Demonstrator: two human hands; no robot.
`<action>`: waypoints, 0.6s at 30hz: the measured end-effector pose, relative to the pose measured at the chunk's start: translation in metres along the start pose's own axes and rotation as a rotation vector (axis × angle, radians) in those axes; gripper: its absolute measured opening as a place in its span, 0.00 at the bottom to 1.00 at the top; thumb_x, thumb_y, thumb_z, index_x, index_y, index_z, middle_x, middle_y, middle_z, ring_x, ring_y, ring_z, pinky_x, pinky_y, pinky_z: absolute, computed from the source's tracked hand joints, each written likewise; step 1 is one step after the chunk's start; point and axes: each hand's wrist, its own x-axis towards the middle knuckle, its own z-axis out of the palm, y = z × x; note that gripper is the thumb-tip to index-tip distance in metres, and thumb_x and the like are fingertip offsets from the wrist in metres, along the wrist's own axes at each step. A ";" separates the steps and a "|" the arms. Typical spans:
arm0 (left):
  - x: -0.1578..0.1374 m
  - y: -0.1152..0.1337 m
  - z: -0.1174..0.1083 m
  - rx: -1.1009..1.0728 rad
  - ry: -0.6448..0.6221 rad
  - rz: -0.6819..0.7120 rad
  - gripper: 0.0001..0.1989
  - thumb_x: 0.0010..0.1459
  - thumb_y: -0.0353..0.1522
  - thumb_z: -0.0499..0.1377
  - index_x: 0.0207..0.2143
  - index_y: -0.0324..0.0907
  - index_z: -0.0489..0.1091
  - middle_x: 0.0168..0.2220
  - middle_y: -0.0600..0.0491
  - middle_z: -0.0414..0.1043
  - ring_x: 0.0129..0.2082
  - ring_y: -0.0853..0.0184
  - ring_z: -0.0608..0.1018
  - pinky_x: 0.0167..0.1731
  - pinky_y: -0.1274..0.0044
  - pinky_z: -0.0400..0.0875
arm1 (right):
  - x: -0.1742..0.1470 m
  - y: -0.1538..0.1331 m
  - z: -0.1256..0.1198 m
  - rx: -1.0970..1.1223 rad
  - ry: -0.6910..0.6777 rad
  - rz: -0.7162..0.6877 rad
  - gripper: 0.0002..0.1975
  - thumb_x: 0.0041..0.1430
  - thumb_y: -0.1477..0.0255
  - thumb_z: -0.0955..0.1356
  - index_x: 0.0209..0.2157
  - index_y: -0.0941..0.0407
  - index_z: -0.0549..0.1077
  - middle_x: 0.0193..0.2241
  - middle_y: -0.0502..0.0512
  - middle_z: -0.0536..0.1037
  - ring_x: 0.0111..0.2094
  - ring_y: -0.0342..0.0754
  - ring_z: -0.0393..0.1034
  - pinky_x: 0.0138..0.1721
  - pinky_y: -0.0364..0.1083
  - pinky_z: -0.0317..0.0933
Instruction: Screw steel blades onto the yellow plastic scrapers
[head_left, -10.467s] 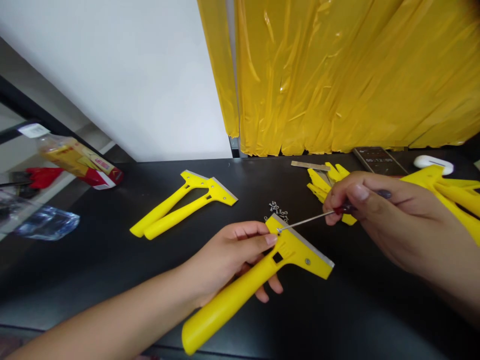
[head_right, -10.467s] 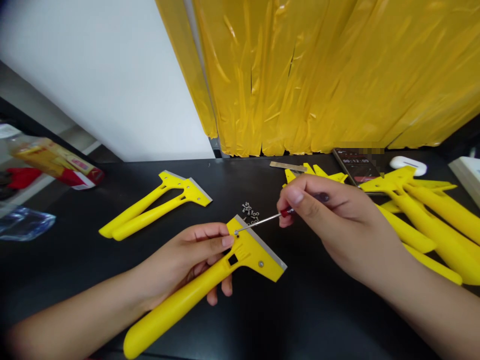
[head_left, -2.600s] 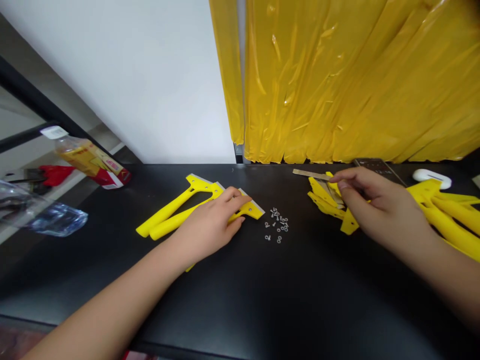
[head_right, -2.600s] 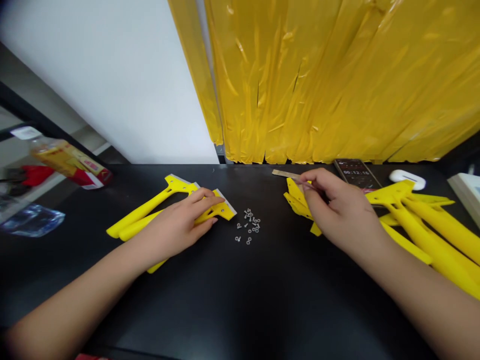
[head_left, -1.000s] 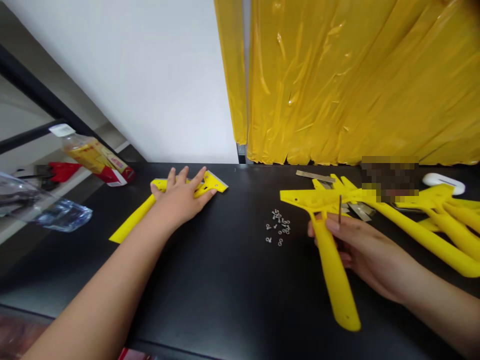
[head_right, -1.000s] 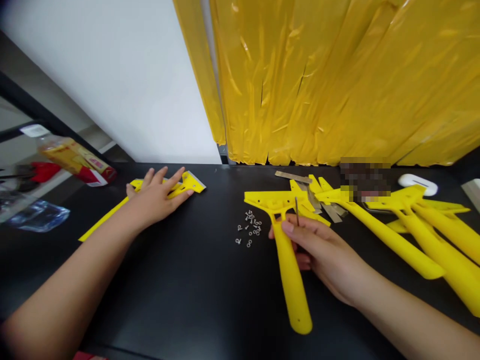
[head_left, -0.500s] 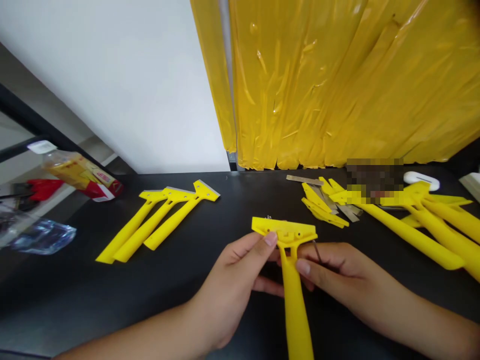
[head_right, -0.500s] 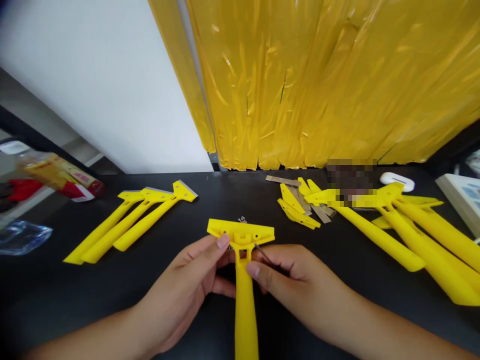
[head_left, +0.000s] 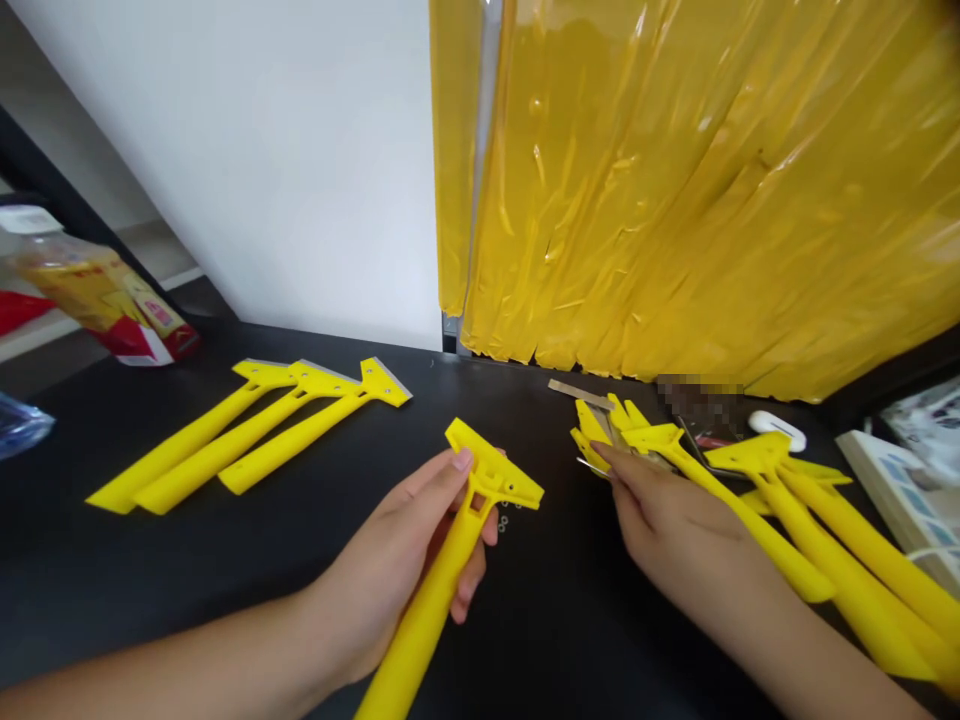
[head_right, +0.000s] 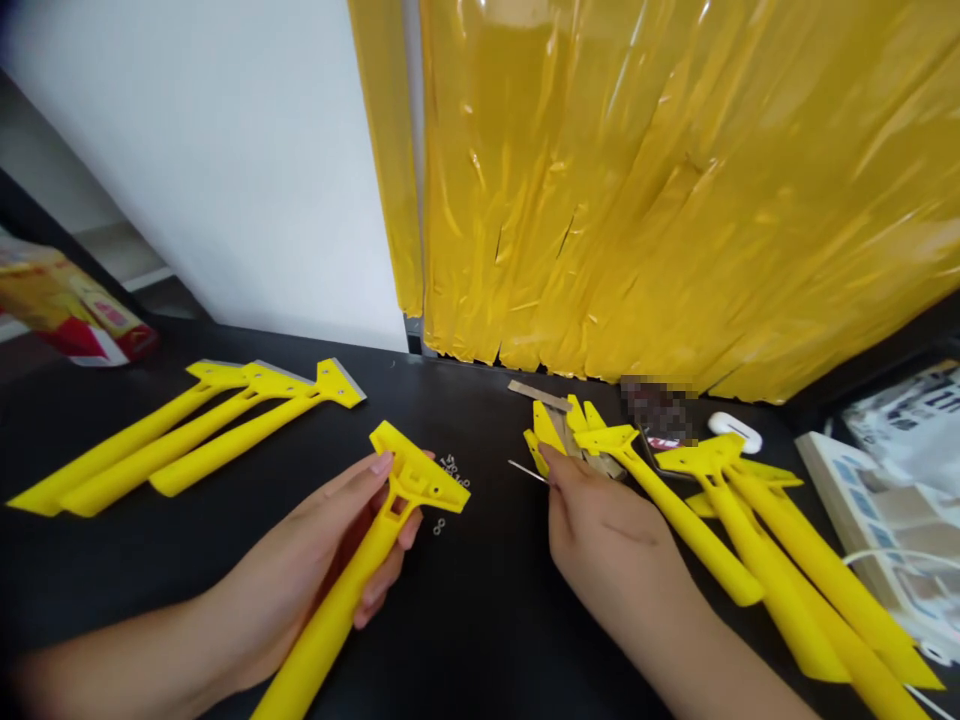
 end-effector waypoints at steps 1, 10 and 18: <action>0.000 -0.001 0.000 -0.002 0.001 -0.017 0.22 0.74 0.51 0.58 0.38 0.43 0.69 0.31 0.56 0.75 0.16 0.75 0.70 0.15 0.83 0.69 | -0.001 -0.002 -0.002 -0.049 -0.004 -0.025 0.23 0.72 0.73 0.60 0.59 0.59 0.80 0.49 0.66 0.88 0.41 0.62 0.88 0.38 0.58 0.83; 0.003 -0.002 -0.005 0.041 -0.058 -0.056 0.20 0.74 0.51 0.58 0.40 0.45 0.68 0.32 0.56 0.76 0.17 0.74 0.73 0.16 0.84 0.69 | -0.008 -0.007 -0.006 0.101 -0.132 -0.010 0.20 0.75 0.66 0.62 0.59 0.52 0.80 0.53 0.58 0.88 0.44 0.60 0.87 0.43 0.58 0.81; 0.001 -0.004 -0.008 0.091 -0.087 -0.096 0.23 0.73 0.53 0.58 0.38 0.43 0.69 0.31 0.53 0.76 0.17 0.75 0.72 0.16 0.84 0.70 | -0.003 0.002 0.002 0.128 -0.229 0.182 0.15 0.72 0.60 0.66 0.48 0.49 0.82 0.43 0.55 0.88 0.39 0.57 0.84 0.36 0.53 0.73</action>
